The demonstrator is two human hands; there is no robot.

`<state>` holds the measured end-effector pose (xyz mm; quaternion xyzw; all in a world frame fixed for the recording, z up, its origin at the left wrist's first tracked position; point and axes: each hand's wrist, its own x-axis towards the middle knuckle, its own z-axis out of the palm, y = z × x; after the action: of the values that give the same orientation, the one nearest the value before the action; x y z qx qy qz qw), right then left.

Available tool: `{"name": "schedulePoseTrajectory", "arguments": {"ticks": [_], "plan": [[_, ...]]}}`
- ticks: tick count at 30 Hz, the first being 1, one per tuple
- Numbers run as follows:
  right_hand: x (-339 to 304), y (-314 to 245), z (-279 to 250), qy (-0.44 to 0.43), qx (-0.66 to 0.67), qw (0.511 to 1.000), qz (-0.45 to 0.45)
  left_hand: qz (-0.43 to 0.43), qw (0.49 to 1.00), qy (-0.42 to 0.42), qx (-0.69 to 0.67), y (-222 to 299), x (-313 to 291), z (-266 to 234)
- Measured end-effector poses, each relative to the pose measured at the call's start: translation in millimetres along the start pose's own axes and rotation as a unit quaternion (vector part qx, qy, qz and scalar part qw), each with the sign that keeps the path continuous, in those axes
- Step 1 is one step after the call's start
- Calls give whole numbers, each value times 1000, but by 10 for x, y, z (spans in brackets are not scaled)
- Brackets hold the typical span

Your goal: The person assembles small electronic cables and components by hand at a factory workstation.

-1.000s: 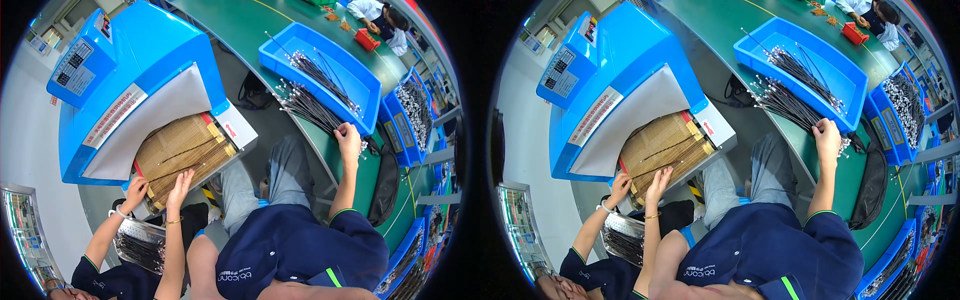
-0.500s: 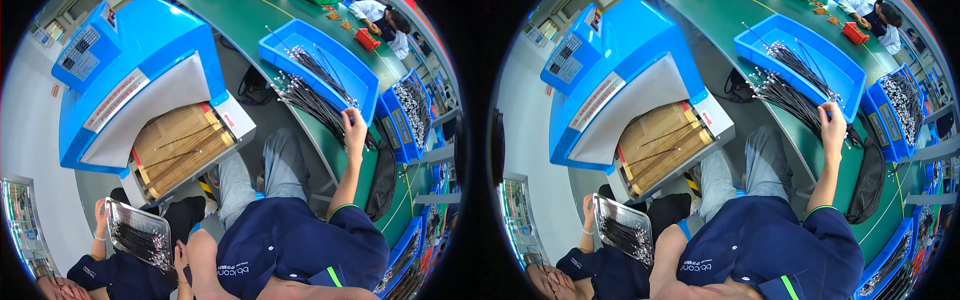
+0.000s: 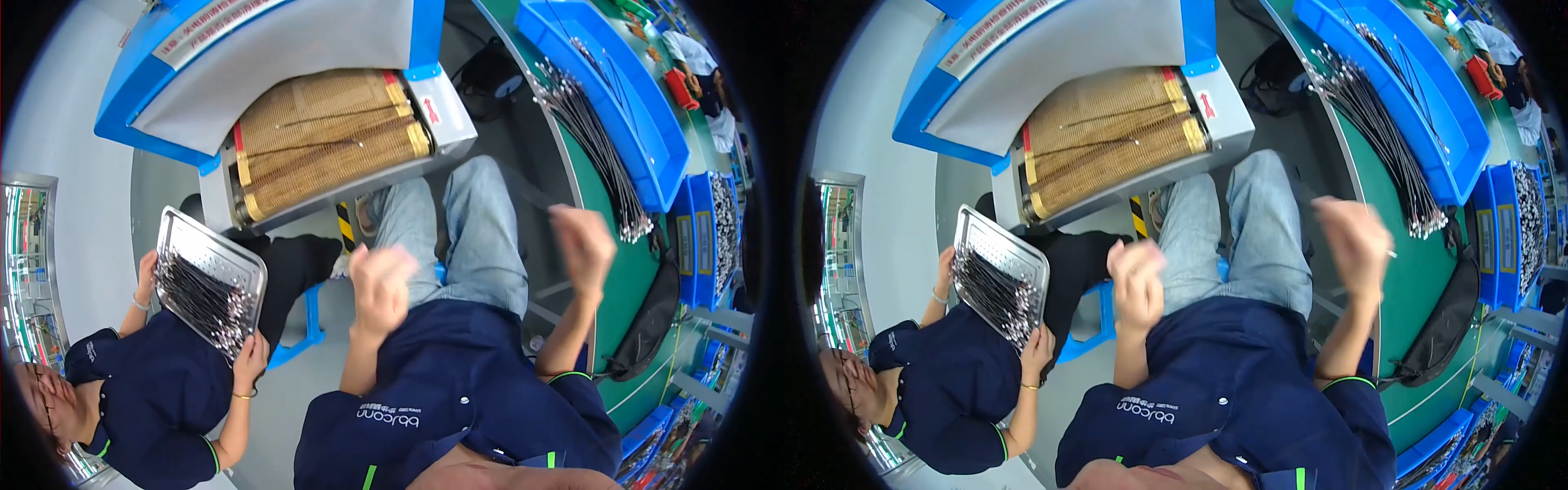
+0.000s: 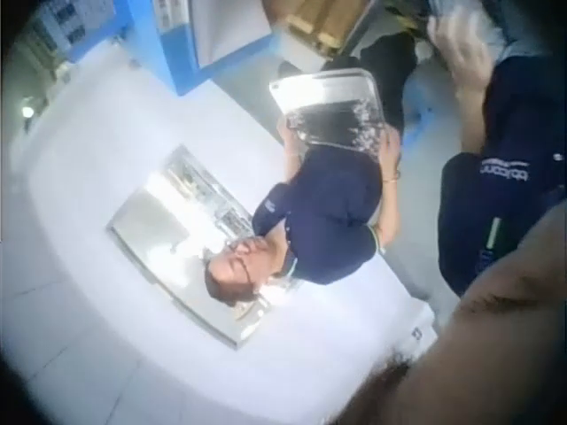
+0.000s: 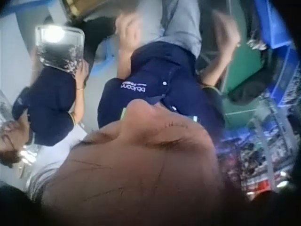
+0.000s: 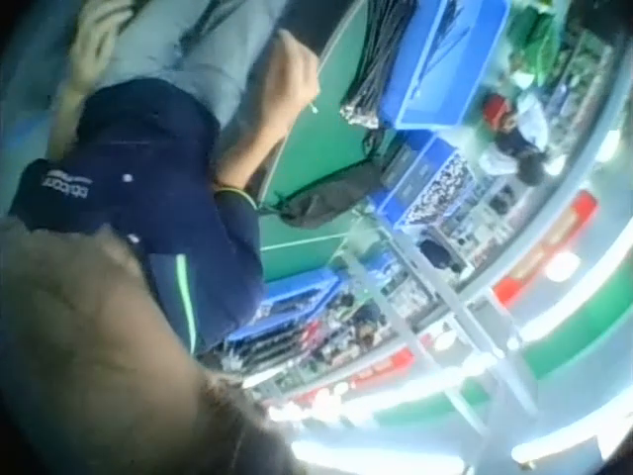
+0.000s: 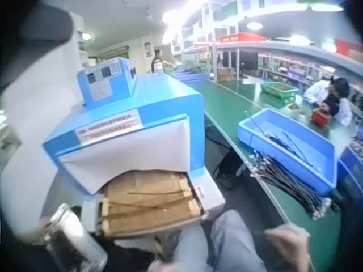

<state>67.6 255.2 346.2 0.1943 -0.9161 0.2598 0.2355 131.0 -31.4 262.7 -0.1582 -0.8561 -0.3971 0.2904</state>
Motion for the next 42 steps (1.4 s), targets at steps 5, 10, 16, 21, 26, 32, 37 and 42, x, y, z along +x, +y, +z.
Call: {"name": "schedulePoseTrajectory", "arguments": {"ticks": [5,10,16,21,26,32,37,42], "plan": [[-489,-221,634,-172,179,969,14,-123,991,-48,37,-186,-273,69],[-436,-132,884,-214,206,954,30,-208,950,-233,-9,-470,-448,-11],[-393,-142,1502,-249,238,936,-74,-209,929,-284,-110,-474,-347,445],[-336,135,1771,-247,263,932,-33,-181,961,-195,-80,-673,-170,745],[-324,411,1977,-227,267,935,-45,-151,962,-222,-41,-896,-124,980],[-311,605,2196,-214,267,939,-42,-254,920,-267,-136,-1075,-115,1150],[-250,675,2277,-224,287,931,-34,-69,973,-219,-11,-1207,-84,1233],[-214,727,2372,-235,308,921,-22,-43,986,-160,-3,-1305,-79,1326]]}}
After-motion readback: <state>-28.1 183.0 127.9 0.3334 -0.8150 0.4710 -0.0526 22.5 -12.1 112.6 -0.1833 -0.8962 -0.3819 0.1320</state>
